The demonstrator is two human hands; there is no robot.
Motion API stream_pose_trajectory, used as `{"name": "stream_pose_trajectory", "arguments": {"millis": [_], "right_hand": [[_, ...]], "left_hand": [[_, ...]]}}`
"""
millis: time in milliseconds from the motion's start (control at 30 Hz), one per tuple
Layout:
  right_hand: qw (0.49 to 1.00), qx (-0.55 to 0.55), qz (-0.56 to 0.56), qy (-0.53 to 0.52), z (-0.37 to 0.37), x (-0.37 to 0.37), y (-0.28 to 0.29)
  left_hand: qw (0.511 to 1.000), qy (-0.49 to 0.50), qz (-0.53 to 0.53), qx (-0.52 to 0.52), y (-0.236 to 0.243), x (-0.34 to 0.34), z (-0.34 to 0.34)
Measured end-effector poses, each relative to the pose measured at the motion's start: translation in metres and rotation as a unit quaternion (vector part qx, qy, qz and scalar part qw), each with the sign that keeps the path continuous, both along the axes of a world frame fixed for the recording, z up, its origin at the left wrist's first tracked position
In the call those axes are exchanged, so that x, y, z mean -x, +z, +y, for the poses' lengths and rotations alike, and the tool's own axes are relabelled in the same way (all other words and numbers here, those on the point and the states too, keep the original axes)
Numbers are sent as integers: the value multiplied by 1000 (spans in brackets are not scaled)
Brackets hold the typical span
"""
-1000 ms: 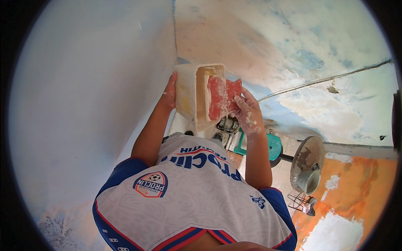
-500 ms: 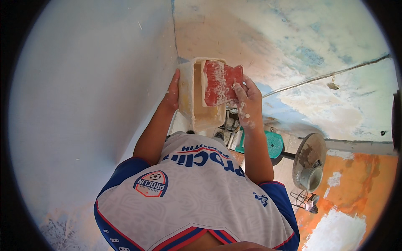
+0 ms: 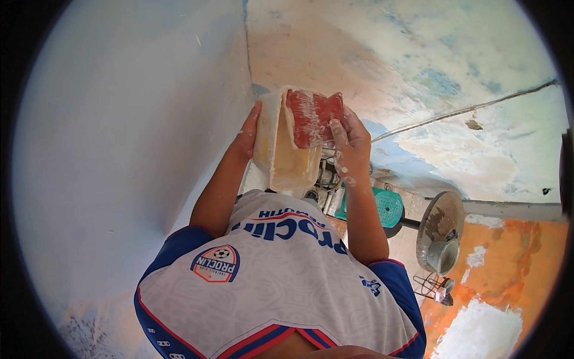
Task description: The person applies plaster to a wall using a red scraper, repeatedly dipping the scraper into a container of plaster.
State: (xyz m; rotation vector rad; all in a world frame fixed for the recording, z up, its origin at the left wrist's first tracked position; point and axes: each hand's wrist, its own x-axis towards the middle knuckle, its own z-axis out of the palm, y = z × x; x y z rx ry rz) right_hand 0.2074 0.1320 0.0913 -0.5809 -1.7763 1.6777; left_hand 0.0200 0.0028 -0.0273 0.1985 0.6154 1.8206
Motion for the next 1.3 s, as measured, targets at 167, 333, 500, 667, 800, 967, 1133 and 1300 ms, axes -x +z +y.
{"name": "stream_pose_trajectory", "arguments": {"millis": [167, 333, 500, 667, 800, 967, 1133, 1300], "right_hand": [[1000, -25, 4, 1, 6, -1, 0], [998, -56, -33, -1, 16, -5, 4], [993, -74, -85, 25, 32, -13, 17], [991, -75, -104, 50, 49, -17, 21], [984, -120, -115, 60, 59, -16, 24], [979, -139, -123, 80, 67, -14, 40], [981, -124, -108, 99, 77, -17, 51], [968, -191, -113, 118, 89, -26, 70]], "left_hand": [[999, -31, 15, 39, -2, 9, -3], [995, -44, 35, 79, -8, 18, -4], [985, -53, 46, 156, -8, 25, -6], [979, -73, 42, 186, 2, 25, -7], [975, -60, 62, 203, 9, 21, -9], [977, -54, 57, 198, 15, 16, -7], [980, -38, 56, 189, 29, 5, -5], [985, -17, 50, 166, 37, -12, 3]]}}
